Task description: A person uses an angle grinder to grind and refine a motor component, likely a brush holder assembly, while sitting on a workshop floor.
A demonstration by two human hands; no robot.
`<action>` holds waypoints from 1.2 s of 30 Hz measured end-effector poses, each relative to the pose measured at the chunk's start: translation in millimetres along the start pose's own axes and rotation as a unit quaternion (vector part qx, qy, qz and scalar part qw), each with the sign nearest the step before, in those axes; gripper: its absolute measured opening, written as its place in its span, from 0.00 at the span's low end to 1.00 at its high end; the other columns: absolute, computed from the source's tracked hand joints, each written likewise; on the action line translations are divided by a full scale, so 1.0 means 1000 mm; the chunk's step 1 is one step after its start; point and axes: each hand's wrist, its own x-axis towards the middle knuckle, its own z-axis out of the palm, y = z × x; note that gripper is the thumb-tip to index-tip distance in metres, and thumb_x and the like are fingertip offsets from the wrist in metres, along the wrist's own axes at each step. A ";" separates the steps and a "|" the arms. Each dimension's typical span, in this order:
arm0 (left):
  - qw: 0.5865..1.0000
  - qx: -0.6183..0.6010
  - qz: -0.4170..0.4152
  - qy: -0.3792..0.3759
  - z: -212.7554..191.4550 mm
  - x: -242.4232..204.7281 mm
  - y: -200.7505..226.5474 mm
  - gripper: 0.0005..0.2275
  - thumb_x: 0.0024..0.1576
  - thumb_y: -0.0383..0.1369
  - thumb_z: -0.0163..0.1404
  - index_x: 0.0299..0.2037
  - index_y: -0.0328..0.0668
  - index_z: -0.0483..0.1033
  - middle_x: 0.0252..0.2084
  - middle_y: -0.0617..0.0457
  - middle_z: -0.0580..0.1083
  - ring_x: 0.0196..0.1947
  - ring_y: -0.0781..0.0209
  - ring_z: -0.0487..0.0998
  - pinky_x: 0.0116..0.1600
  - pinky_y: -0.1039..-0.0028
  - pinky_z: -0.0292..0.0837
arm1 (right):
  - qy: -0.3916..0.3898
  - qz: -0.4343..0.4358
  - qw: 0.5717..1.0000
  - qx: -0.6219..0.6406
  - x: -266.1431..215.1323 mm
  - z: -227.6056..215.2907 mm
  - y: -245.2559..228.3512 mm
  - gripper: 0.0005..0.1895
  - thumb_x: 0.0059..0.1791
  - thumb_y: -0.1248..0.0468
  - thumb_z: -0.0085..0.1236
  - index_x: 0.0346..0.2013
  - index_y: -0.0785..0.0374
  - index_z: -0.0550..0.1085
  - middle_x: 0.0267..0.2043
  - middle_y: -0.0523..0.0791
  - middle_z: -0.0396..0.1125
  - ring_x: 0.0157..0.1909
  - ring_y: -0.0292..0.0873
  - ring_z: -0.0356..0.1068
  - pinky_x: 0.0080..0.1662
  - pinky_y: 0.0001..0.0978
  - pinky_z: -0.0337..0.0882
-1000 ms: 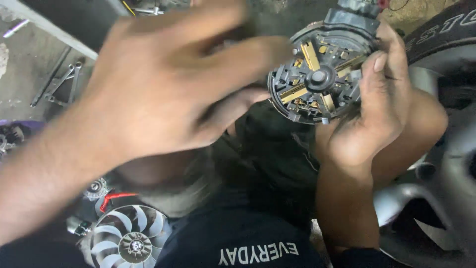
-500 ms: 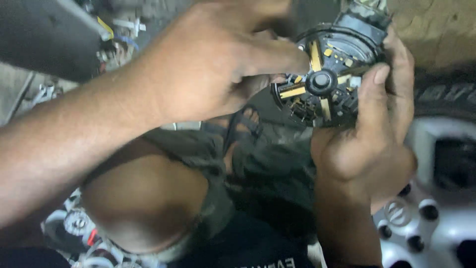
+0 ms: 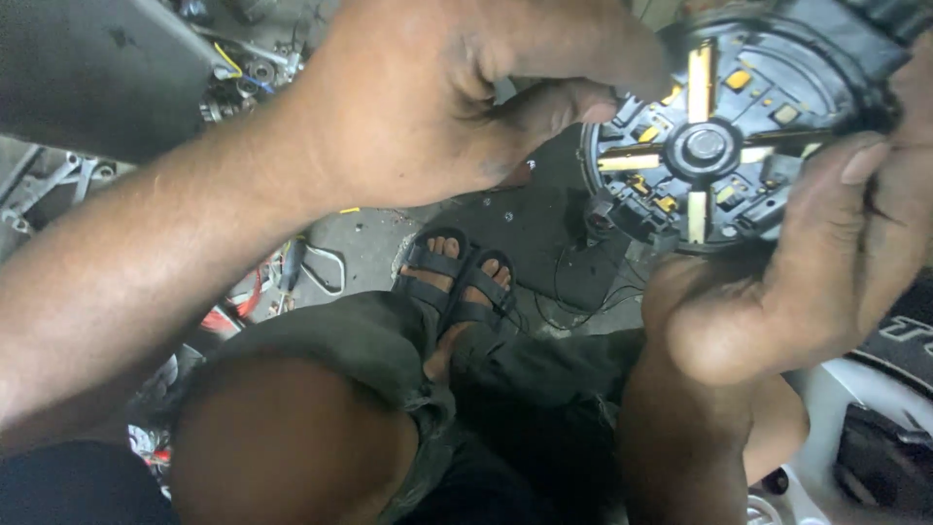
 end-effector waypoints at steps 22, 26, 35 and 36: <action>0.958 0.260 -0.088 -0.079 0.060 -0.051 -0.084 0.08 0.60 0.31 0.49 0.48 0.42 0.73 0.40 0.51 0.70 0.32 0.53 0.73 0.35 0.63 0.69 | 0.009 0.065 0.995 -0.077 0.002 0.010 0.111 0.18 0.61 0.69 0.40 0.66 0.72 0.63 0.66 0.54 0.62 0.63 0.48 0.64 0.68 0.39 0.65; 0.948 0.187 -0.133 -0.222 0.150 -0.089 -0.116 0.05 0.60 0.30 0.52 0.42 0.38 0.75 0.34 0.44 0.75 0.28 0.46 0.81 0.35 0.56 0.77 | 0.041 0.165 0.963 -0.209 -0.033 0.026 0.159 0.21 0.60 0.58 0.43 0.63 0.69 0.69 0.59 0.61 0.67 0.62 0.65 0.67 0.62 0.61 0.64; 0.864 0.093 -0.385 -0.310 0.268 -0.152 -0.147 0.08 0.51 0.35 0.52 0.26 0.39 0.78 0.20 0.49 0.73 0.21 0.47 0.81 0.21 0.64 0.74 | -0.043 0.244 0.936 -0.249 -0.093 -0.013 0.273 0.24 0.54 0.63 0.58 0.64 0.66 0.70 0.57 0.62 0.66 0.58 0.69 0.68 0.57 0.63 0.70; 0.852 0.066 -0.421 -0.304 0.265 -0.151 -0.150 0.09 0.50 0.36 0.53 0.25 0.38 0.79 0.20 0.46 0.75 0.22 0.45 0.82 0.23 0.62 0.76 | -0.068 0.132 0.956 -0.255 -0.100 -0.011 0.284 0.28 0.51 0.66 0.61 0.66 0.58 0.67 0.58 0.55 0.67 0.59 0.63 0.69 0.57 0.58 0.71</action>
